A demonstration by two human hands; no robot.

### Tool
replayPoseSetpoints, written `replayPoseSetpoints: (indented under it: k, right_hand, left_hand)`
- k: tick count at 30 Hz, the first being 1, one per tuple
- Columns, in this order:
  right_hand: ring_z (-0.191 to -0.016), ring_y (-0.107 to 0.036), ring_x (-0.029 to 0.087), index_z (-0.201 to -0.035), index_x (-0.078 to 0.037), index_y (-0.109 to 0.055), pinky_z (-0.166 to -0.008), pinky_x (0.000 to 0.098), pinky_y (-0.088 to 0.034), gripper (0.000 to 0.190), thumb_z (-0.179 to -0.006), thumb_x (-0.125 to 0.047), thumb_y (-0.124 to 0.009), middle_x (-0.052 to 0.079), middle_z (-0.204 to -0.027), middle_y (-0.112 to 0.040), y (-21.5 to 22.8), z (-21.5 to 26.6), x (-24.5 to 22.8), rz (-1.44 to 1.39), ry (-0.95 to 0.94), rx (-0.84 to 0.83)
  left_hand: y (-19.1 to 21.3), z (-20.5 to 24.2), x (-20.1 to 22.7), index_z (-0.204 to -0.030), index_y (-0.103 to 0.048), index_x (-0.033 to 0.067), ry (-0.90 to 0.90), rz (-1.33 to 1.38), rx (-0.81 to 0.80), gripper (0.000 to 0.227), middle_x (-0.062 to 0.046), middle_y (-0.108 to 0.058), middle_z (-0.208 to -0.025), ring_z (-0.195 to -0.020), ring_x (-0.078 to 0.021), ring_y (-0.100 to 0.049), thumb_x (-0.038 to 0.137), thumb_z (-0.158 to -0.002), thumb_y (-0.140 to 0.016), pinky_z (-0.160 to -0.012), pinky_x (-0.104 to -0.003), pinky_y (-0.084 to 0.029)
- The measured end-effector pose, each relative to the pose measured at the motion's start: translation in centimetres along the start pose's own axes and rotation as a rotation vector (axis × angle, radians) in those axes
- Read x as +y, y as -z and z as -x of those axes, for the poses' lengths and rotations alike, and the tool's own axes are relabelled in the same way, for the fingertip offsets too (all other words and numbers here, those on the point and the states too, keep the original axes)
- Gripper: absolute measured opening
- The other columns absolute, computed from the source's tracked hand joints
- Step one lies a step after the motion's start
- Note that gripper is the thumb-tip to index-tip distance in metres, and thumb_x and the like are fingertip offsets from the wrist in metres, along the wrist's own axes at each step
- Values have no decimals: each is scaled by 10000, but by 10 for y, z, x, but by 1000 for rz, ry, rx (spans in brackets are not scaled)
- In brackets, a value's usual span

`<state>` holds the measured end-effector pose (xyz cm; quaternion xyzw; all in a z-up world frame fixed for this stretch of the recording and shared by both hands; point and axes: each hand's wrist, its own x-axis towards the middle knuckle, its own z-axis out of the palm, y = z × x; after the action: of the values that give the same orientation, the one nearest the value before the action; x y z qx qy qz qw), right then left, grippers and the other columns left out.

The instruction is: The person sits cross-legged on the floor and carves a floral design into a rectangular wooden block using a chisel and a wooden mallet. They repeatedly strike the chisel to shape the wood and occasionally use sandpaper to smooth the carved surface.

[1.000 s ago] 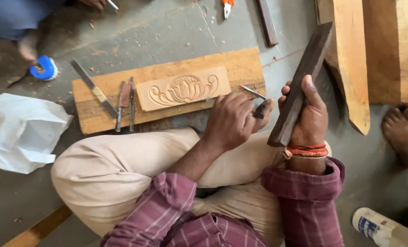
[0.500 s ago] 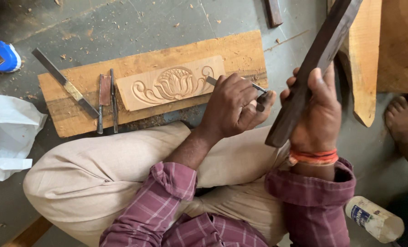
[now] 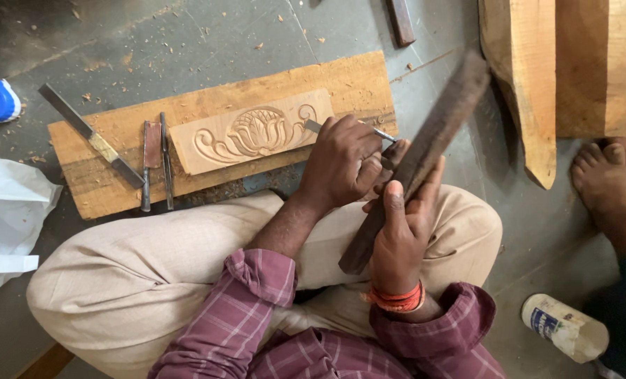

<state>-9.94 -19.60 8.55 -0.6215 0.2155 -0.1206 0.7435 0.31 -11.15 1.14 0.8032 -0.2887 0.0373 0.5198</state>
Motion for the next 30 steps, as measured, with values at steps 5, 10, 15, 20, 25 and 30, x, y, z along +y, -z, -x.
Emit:
replayPoseSetpoints:
  k: [5,10,15,20,25,30]
  right_hand:
    - [-945,-554,110,-1714,-80,-2,-842,269,-502,766,-1111,-46,-472,67,-1207,-593,2,-1,4,98,33,1]
    - [-964,-556,102,-1687,-79,12,-845,272,-522,778,-1078,-28,-469,27,-1402,-572,4,0,5,-5,20,51]
    - [-951,-551,107,-1723,-85,-17,-827,263,-498,772,-1108,-53,-482,113,-1305,-560,4,-3,3,103,-28,9]
    - [-982,-586,97,-1683,-81,30,-829,262,-528,769,-1095,-76,-466,65,-1420,-562,5,-4,4,-23,-20,30]
    - [-896,-565,106,-1714,-94,-16,-769,261,-506,782,-1093,-89,-490,125,-1220,-589,5,-6,2,138,-118,-18]
    - [-999,-555,89,-1686,-83,1,-842,248,-516,764,-1095,-84,-484,73,-1513,-509,3,-4,1,-8,3,30]
  left_hand:
    - [3,-1,0,-858,-638,57,-42,5,32,226,-109,-617,-899,-953,-318,-570,262,-872,-545,-889,-477,-433]
    - [1,-1,-1,-836,-627,47,-1,4,19,222,-122,-612,-880,-931,-334,-562,253,-857,-547,-886,-481,-436]
    - [0,-6,0,-847,-629,52,6,-6,36,201,-117,-618,-881,-923,-342,-563,233,-843,-544,-861,-472,-434]
    - [-3,-5,-2,-808,-613,41,14,-36,17,191,-122,-611,-852,-899,-329,-567,223,-837,-564,-845,-474,-432]
    - [-4,-5,-3,-792,-616,67,5,-68,29,168,-97,-632,-873,-904,-309,-574,220,-836,-564,-843,-464,-429]
    - [-2,-5,-3,-823,-634,54,21,-72,-4,187,-107,-627,-861,-908,-310,-570,227,-847,-568,-839,-463,-411]
